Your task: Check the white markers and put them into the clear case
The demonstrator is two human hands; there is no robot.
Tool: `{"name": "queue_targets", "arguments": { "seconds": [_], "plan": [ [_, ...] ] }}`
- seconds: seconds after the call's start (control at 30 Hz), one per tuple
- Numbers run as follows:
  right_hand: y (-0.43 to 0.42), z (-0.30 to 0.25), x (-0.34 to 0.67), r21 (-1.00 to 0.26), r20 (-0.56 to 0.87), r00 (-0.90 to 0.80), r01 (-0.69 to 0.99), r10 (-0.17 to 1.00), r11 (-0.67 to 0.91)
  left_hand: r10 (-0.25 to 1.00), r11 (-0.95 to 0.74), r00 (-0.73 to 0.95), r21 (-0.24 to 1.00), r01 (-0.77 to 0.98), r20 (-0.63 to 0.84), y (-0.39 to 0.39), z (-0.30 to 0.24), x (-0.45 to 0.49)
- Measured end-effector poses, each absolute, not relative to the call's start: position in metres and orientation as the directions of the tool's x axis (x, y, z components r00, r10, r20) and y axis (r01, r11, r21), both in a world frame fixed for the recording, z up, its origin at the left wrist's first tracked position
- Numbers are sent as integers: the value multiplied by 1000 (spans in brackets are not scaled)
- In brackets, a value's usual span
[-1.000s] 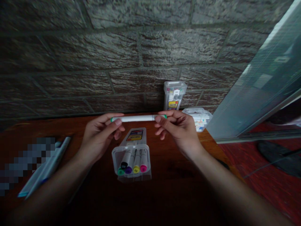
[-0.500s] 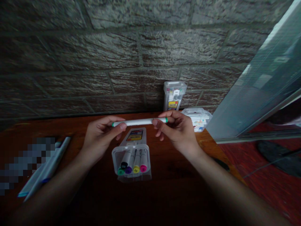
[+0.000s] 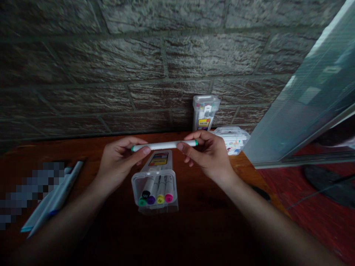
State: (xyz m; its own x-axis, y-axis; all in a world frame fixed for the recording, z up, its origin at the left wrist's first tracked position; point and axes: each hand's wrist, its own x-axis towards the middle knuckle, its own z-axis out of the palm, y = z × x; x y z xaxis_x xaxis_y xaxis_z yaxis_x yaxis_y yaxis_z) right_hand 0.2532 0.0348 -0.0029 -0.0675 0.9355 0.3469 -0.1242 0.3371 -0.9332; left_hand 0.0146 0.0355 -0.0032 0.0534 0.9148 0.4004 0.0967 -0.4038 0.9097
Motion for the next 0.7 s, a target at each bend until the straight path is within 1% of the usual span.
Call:
{"name": "queue_targets", "arguments": {
  "seconds": [0.13,0.27,0.43,0.7],
  "plan": [
    [36,-3,254,-934,333,-90,-164,939,316,935,-352,42,936,18,351,37,-7,13],
    [36,0,254,-937,300,-78,-210,951,279,936,-345,45,936,-64,348,39,-9,11],
    [34,4,256,-940,262,-73,-245,962,238,955,-290,19,940,-178,297,40,-6,12],
    [32,11,255,-932,198,-72,-322,978,165,967,-243,15,932,-270,256,39,-1,11]
  ]
}}
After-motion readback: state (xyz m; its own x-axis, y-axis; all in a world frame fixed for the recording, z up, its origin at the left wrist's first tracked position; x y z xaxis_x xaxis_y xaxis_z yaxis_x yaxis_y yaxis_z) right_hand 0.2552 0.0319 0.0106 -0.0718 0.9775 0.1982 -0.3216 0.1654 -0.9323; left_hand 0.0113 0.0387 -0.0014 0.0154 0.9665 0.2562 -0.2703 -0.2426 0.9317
